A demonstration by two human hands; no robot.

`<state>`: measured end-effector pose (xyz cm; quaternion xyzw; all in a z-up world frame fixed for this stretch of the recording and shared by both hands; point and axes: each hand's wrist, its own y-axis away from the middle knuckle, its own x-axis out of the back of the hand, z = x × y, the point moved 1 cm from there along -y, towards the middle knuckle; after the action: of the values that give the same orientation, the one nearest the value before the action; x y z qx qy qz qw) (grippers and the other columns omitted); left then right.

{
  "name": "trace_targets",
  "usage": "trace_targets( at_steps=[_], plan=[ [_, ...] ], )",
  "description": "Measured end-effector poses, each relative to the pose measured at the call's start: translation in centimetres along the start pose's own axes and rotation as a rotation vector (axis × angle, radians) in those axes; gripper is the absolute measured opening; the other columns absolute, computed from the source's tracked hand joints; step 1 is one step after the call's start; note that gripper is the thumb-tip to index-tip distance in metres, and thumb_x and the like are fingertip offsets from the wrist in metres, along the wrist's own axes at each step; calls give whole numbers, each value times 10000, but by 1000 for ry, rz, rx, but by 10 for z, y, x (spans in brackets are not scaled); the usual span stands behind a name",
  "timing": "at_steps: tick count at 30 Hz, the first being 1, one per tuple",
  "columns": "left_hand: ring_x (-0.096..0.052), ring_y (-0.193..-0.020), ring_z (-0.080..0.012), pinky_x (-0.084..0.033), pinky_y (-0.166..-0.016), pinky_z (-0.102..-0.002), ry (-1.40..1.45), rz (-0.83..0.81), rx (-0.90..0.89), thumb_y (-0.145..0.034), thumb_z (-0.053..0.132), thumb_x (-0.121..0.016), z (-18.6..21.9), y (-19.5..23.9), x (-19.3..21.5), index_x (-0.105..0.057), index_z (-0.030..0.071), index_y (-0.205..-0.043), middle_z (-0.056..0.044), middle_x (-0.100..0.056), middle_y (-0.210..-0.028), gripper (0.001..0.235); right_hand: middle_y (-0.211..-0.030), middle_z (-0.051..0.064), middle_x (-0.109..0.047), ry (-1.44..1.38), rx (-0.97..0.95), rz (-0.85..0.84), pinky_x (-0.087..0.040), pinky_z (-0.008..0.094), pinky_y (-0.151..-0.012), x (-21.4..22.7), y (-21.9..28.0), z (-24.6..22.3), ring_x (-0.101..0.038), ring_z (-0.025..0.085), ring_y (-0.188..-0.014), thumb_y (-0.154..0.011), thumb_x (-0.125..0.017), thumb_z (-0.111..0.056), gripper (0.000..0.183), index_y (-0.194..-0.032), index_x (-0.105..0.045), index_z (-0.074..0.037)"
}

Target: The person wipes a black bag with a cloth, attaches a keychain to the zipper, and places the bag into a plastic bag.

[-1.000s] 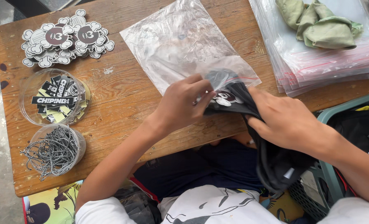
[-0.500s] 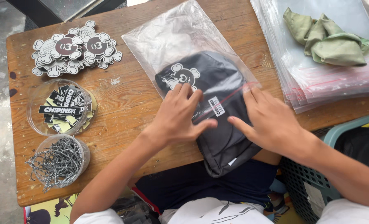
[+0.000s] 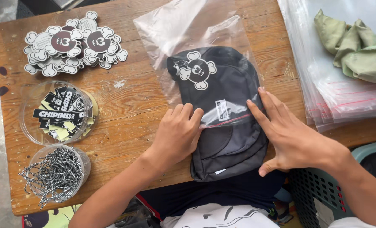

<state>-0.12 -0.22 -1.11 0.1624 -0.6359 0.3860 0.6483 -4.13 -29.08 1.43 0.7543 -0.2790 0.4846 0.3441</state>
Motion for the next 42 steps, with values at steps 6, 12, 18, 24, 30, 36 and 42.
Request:
trace_targets(
  at_steps=[6,12,18,24,30,36,42],
  plan=[
    [-423,-997,-320,-399,-897,-504,331,-384,7,-606,957,-507,3,12,34,-461,28,-1224,-157,-427,-1113,1118,-1583,358,-254,15,6,244,-297,495,-1181,0,-4,2,-308,475,-1461,-679,-826,-447,1089,-1516,-302,12],
    [-437,-1021,-409,-446,-882,-491,132,-343,-35,-565,530,-936,6,12,24,-436,-51,-1341,-240,-412,-1219,1091,-1451,287,-440,54,-33,347,-440,495,-1081,-3,-9,-5,-498,456,-1307,-645,-840,-196,830,-1368,-476,-11],
    [-515,-754,-325,-505,-553,-458,275,-191,146,-697,-148,-596,1,5,18,-450,30,-967,-162,-432,-943,355,-1206,178,-540,-68,-53,489,-524,411,-877,0,-16,-12,-615,316,-1030,-899,-714,-122,276,-1143,-611,-43],
    [-503,-805,-309,-489,-672,-450,298,-160,127,-733,82,-792,-8,1,12,-470,61,-1023,-144,-480,-953,433,-1164,165,-546,-99,-61,525,-506,402,-937,-5,-16,1,-616,337,-1071,-861,-661,36,316,-1162,-591,-31],
    [-616,-772,-388,-541,-614,-473,170,-100,147,-705,123,-790,-3,1,-2,-525,88,-1036,-120,-466,-952,425,-1114,76,-560,-10,-113,501,-583,404,-831,-15,-16,13,-678,284,-994,-790,-645,43,396,-1141,-627,-138],
    [-599,-560,-456,-497,-416,-596,262,-195,310,-696,-154,-532,23,9,-2,-490,102,-1071,-156,-446,-1007,456,-1139,134,-579,-52,-28,289,-496,386,-904,4,-6,14,-593,299,-1121,-643,-473,191,521,-1071,-613,-70],
    [-461,-797,-303,-421,-608,-436,223,-73,123,-582,-132,-583,13,54,29,-452,85,-1188,-140,-410,-1006,657,-1298,32,-633,445,-68,152,-565,449,-888,27,-9,0,-652,310,-1122,-769,-643,-379,396,-1152,-633,-279]
  ],
)
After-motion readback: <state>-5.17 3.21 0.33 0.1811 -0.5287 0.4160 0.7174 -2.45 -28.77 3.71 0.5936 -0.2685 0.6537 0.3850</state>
